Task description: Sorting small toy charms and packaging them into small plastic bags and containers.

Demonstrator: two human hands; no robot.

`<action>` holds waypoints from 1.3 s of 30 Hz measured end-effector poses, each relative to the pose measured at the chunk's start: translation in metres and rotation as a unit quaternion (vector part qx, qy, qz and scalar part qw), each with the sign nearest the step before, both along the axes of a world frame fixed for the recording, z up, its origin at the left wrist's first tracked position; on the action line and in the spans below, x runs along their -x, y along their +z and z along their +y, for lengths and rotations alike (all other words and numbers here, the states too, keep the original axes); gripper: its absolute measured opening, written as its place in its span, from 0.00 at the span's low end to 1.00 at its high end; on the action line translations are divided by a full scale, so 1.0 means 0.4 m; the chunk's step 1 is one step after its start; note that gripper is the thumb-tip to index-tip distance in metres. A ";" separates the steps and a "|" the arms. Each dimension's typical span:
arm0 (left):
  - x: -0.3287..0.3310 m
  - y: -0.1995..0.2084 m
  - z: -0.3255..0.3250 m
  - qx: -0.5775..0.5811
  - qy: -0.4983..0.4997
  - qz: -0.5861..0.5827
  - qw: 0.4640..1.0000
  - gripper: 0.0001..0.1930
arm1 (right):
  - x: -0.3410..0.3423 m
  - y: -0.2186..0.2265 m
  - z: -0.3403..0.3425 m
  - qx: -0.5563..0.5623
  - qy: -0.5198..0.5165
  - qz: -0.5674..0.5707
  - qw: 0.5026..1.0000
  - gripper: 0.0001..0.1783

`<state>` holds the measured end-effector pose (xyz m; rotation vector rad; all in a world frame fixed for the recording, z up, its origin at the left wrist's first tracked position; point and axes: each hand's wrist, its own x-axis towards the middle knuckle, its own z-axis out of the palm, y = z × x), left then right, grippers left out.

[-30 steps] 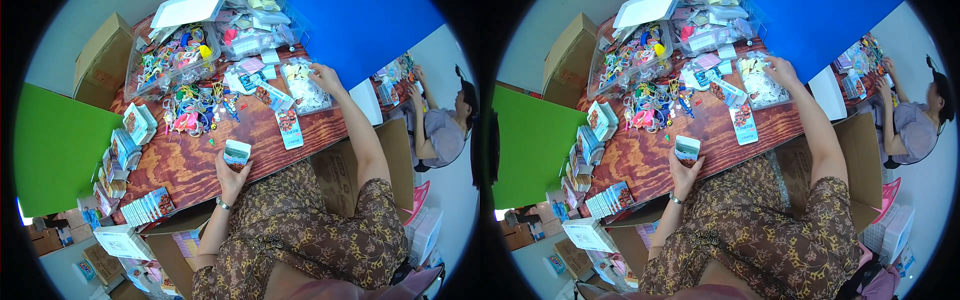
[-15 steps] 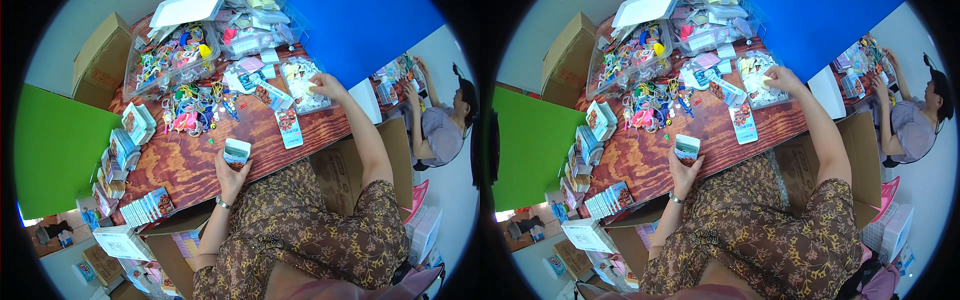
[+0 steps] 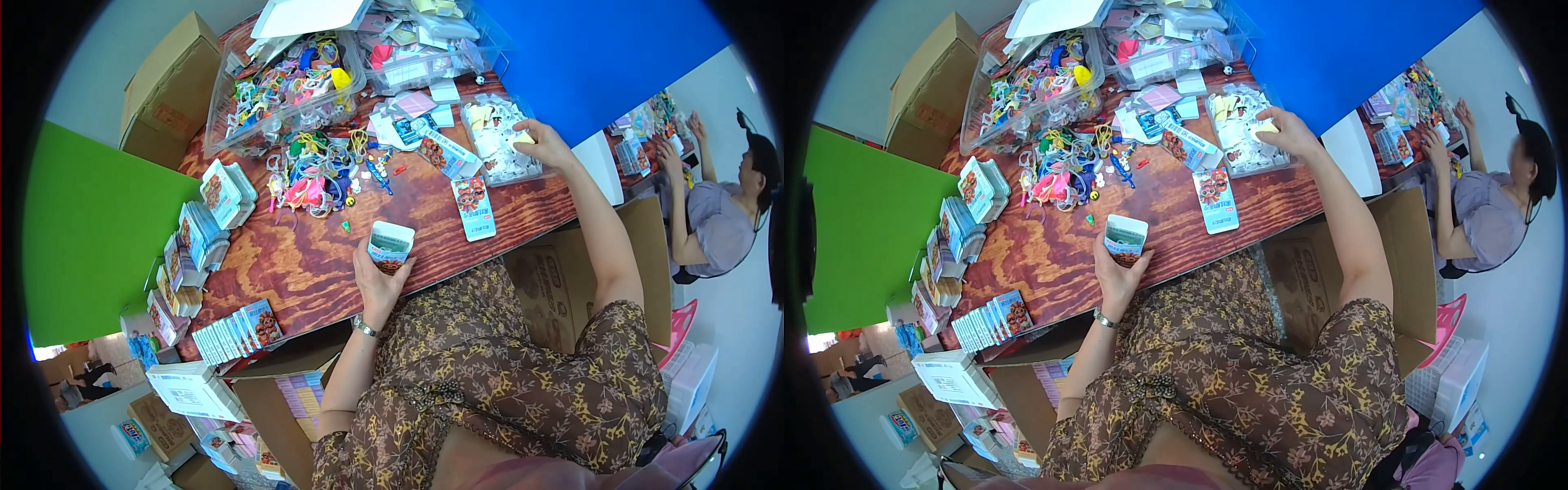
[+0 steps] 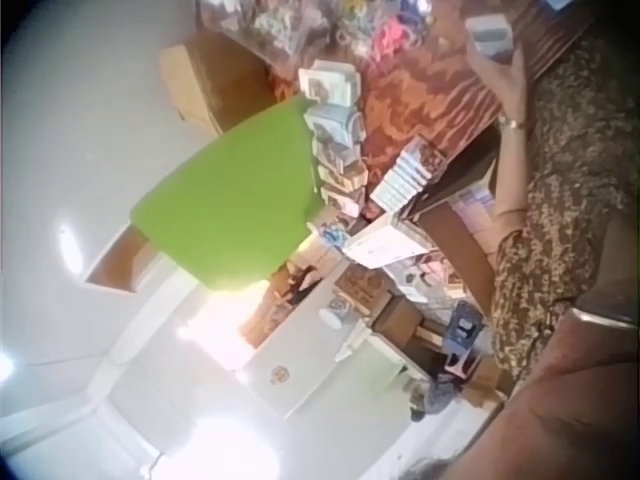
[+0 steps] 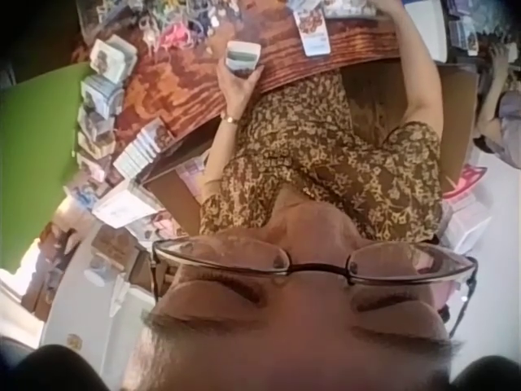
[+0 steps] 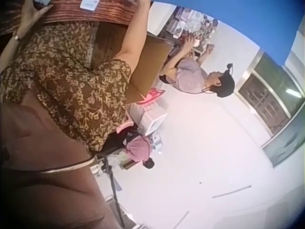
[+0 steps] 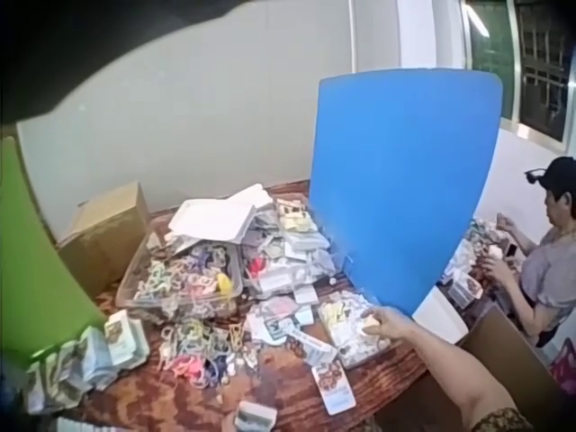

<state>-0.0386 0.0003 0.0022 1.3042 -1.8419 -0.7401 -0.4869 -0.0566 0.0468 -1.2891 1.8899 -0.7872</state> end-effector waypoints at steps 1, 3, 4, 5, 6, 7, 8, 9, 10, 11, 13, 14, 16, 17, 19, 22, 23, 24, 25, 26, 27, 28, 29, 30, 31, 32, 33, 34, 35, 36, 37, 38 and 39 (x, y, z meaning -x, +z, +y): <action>0.003 0.005 -0.002 0.018 0.002 -0.010 1.000 0.42 | -0.002 0.002 0.001 0.001 0.000 0.000 1.000 0.22; 0.006 0.007 0.003 0.012 0.003 0.008 1.000 0.42 | -0.017 0.008 -0.001 -0.008 0.022 -0.014 1.000 0.22; 0.005 0.005 0.006 0.004 0.006 0.025 1.000 0.43 | -0.040 0.023 -0.005 -0.010 0.030 -0.018 0.999 0.22; 0.009 0.003 0.005 0.002 0.015 0.019 1.000 0.43 | -0.061 0.041 -0.005 -0.011 0.027 -0.030 0.999 0.20; 0.014 -0.005 -0.005 0.000 0.012 0.018 1.000 0.42 | -0.094 0.065 -0.013 -0.012 0.029 -0.043 0.999 0.18; 0.016 -0.012 -0.016 -0.004 0.009 0.013 1.000 0.42 | -0.132 0.088 -0.018 -0.017 0.042 -0.052 0.998 0.18; 0.029 -0.006 -0.024 0.007 0.009 0.023 1.000 0.41 | -0.181 0.113 -0.014 0.032 0.087 -0.119 0.989 0.16; 0.041 0.002 -0.027 0.015 0.008 0.032 0.999 0.41 | -0.235 0.136 0.003 0.077 0.127 -0.188 0.971 0.14; 0.047 0.010 -0.026 0.016 0.015 0.024 0.999 0.41 | -0.301 0.174 0.015 0.100 0.176 -0.132 0.970 0.13; 0.055 0.015 -0.022 0.020 0.022 0.018 0.999 0.42 | -0.377 0.220 0.019 0.127 0.226 -0.073 0.963 0.12; 0.064 0.023 -0.019 0.046 0.034 -0.001 0.998 0.43 | -0.485 0.255 0.028 0.116 0.298 -0.025 0.947 0.11; 0.068 0.027 -0.021 0.052 0.035 0.004 0.998 0.43 | -0.515 0.247 0.023 0.154 0.348 0.009 0.925 0.13; 0.072 0.030 -0.020 0.067 0.041 0.013 0.997 0.43 | -0.557 0.214 0.019 0.195 0.398 0.040 0.896 0.15; 0.073 0.030 -0.021 0.070 0.044 0.010 0.997 0.43 | -0.574 0.181 0.017 0.223 0.416 0.077 0.878 0.17; 0.066 0.031 -0.018 0.071 0.044 0.017 0.996 0.43 | -0.602 0.175 0.018 0.252 0.436 0.112 0.856 0.19; 0.053 0.028 -0.019 0.076 0.054 0.026 0.995 0.43 | -0.624 0.197 0.041 0.257 0.410 0.105 0.869 0.21; 0.050 0.026 -0.021 0.084 0.058 0.035 0.994 0.43 | -0.627 0.197 0.041 0.258 0.411 0.106 0.868 0.21; 0.048 0.026 -0.018 0.085 0.058 0.036 0.994 0.43 | -0.623 0.197 0.046 0.290 0.377 0.083 0.875 0.20; 0.044 0.026 -0.017 0.077 0.062 0.038 0.994 0.44 | -0.618 0.196 0.053 0.322 0.342 0.061 0.880 0.18; 0.038 0.026 -0.014 0.069 0.067 0.040 0.995 0.45 | -0.615 0.192 0.066 0.322 0.342 0.064 0.881 0.18; 0.034 0.029 -0.013 0.074 0.067 0.043 0.994 0.45 | -0.607 0.187 0.073 0.321 0.315 0.057 0.891 0.16; 0.025 0.029 -0.008 0.058 0.078 0.077 0.992 0.45 | -0.597 0.178 0.074 0.320 0.284 0.050 0.902 0.13; 0.013 0.026 -0.003 0.041 0.089 0.111 0.989 0.46 | -0.582 0.166 0.071 0.324 0.282 0.053 0.901 0.13; -0.007 0.012 0.003 0.021 0.093 0.120 0.988 0.48 | -0.568 0.146 0.071 0.295 0.267 0.068 0.915 0.12; -0.021 -0.006 0.013 0.023 0.092 0.119 0.988 0.48 | -0.561 0.122 0.078 0.265 0.252 0.081 0.927 0.11; -0.035 -0.023 0.023 0.050 0.065 0.099 0.992 0.50 | -0.554 0.092 0.067 0.289 0.248 0.088 0.920 0.10; -0.041 -0.021 0.021 0.077 0.040 0.080 0.993 0.51 | -0.559 0.084 0.061 0.291 0.250 0.088 0.919 0.10; -0.044 -0.009 0.020 0.144 0.032 0.031 0.989 0.55 | -0.565 0.079 0.060 0.275 0.249 0.083 0.925 0.09; -0.045 -0.018 0.019 0.144 0.034 0.030 0.989 0.55 | -0.572 0.076 0.062 0.257 0.248 0.078 0.931 0.09; -0.041 -0.025 0.019 0.118 0.057 0.072 0.989 0.56 | -0.589 0.079 0.071 0.244 0.245 0.051 0.937 0.09; -0.042 -0.031 0.020 0.090 0.081 0.114 0.986 0.58 | -0.603 0.077 0.079 0.242 0.249 0.049 0.936 0.09; -0.047 -0.039 0.013 0.104 0.083 0.109 0.985 0.58 | -0.616 0.074 0.086 0.257 0.243 -0.011 0.935 0.10; -0.049 -0.040 0.008 0.096 0.088 0.107 0.986 0.58 | -0.628 0.066 0.102 0.267 0.236 -0.070 0.932 0.11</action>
